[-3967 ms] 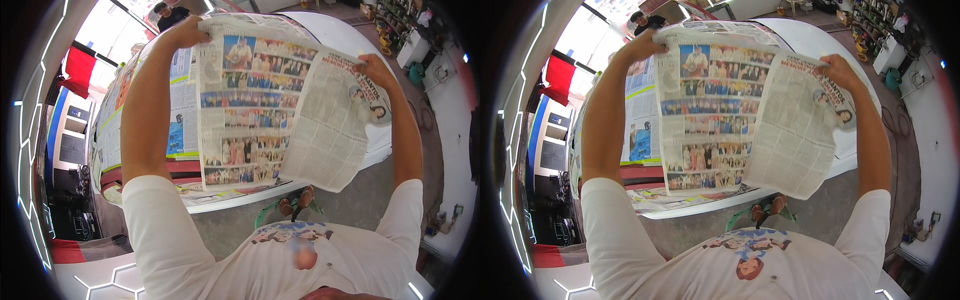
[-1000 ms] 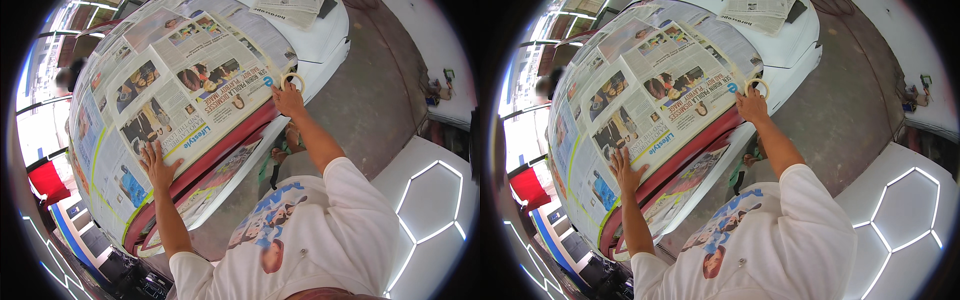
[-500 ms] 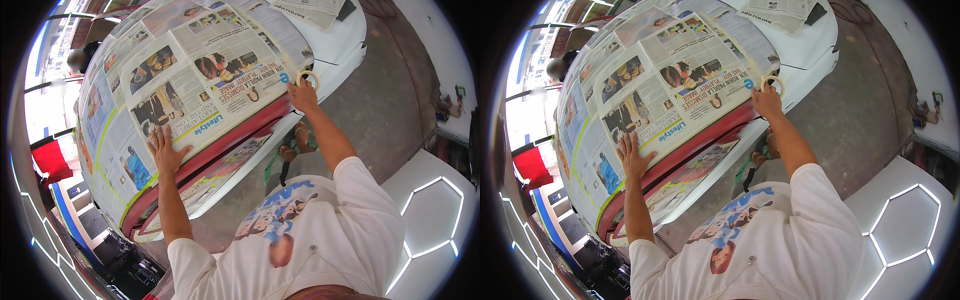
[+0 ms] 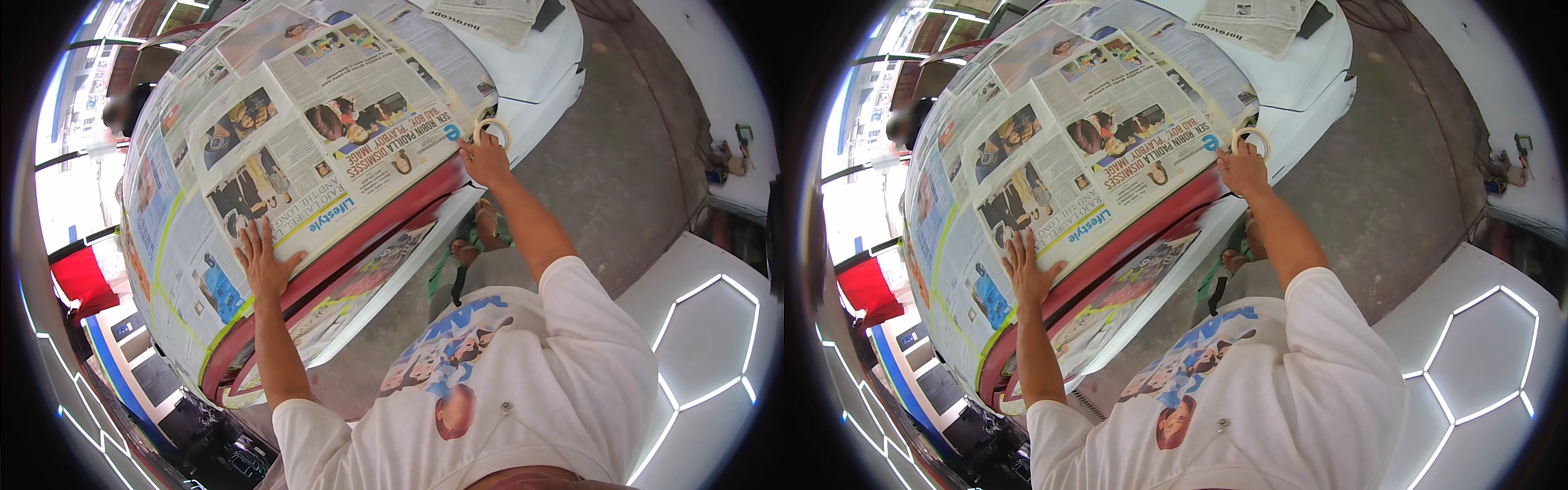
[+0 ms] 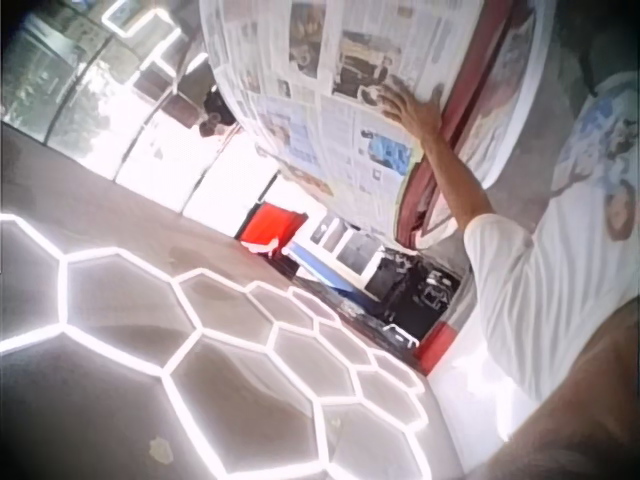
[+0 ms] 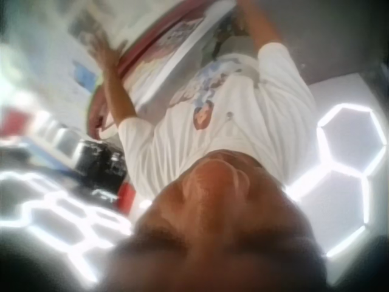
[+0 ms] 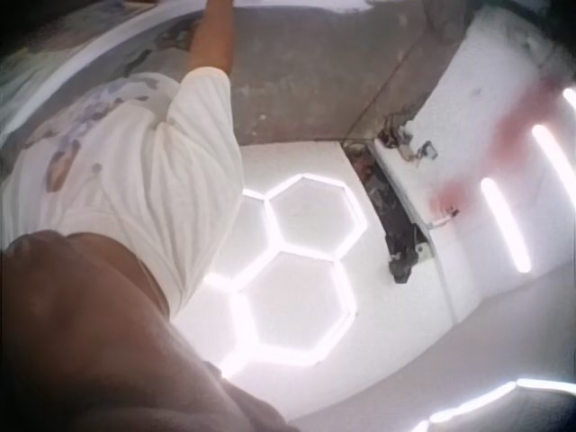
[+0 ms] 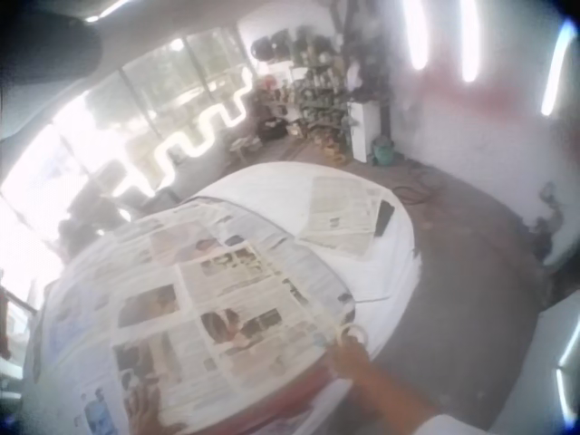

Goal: The person tapes sheets of newspaper onto the hood of a white car using clear adhesive tape. They smooth the paper down with their hands and apply tape to secure the edges and overlaps.

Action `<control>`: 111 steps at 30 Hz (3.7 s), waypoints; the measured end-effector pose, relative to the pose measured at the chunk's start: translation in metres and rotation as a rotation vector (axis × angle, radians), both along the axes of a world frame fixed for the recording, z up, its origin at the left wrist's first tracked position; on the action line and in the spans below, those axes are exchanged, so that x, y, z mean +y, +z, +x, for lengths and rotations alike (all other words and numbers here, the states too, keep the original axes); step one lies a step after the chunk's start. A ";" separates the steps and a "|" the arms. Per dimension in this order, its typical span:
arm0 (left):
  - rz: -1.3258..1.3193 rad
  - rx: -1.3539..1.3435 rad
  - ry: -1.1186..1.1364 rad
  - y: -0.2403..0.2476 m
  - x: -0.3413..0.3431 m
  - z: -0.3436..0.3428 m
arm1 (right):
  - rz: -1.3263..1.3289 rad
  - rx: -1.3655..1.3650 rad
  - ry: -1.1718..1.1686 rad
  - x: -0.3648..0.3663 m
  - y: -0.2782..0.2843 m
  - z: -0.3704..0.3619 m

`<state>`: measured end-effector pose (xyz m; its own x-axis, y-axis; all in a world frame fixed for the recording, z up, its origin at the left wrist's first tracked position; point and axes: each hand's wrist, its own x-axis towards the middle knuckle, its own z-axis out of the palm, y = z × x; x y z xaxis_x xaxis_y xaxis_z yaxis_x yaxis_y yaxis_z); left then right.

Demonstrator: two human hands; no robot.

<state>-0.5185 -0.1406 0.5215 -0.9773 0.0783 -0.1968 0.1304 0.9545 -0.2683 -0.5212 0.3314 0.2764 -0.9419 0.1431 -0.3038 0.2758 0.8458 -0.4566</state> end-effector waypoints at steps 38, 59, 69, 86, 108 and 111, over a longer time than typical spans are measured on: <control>0.032 -0.048 -0.008 0.022 -0.045 0.004 | 0.223 -0.016 0.080 -0.007 -0.005 0.001; 0.101 -0.102 0.170 0.044 -0.078 0.033 | 0.239 -0.061 0.114 -0.007 -0.002 -0.007; 0.118 -0.089 0.165 0.041 -0.079 0.032 | 0.261 -0.030 0.086 -0.004 0.001 -0.003; 0.162 -0.100 0.182 0.044 -0.078 0.029 | 0.205 -0.069 0.025 -0.007 0.001 -0.007; 0.138 -0.042 0.162 0.048 -0.080 0.041 | 0.187 -0.009 0.038 -0.002 -0.007 -0.012; 0.150 -0.031 0.152 0.047 -0.080 0.038 | 0.167 0.085 -0.003 0.008 -0.005 -0.013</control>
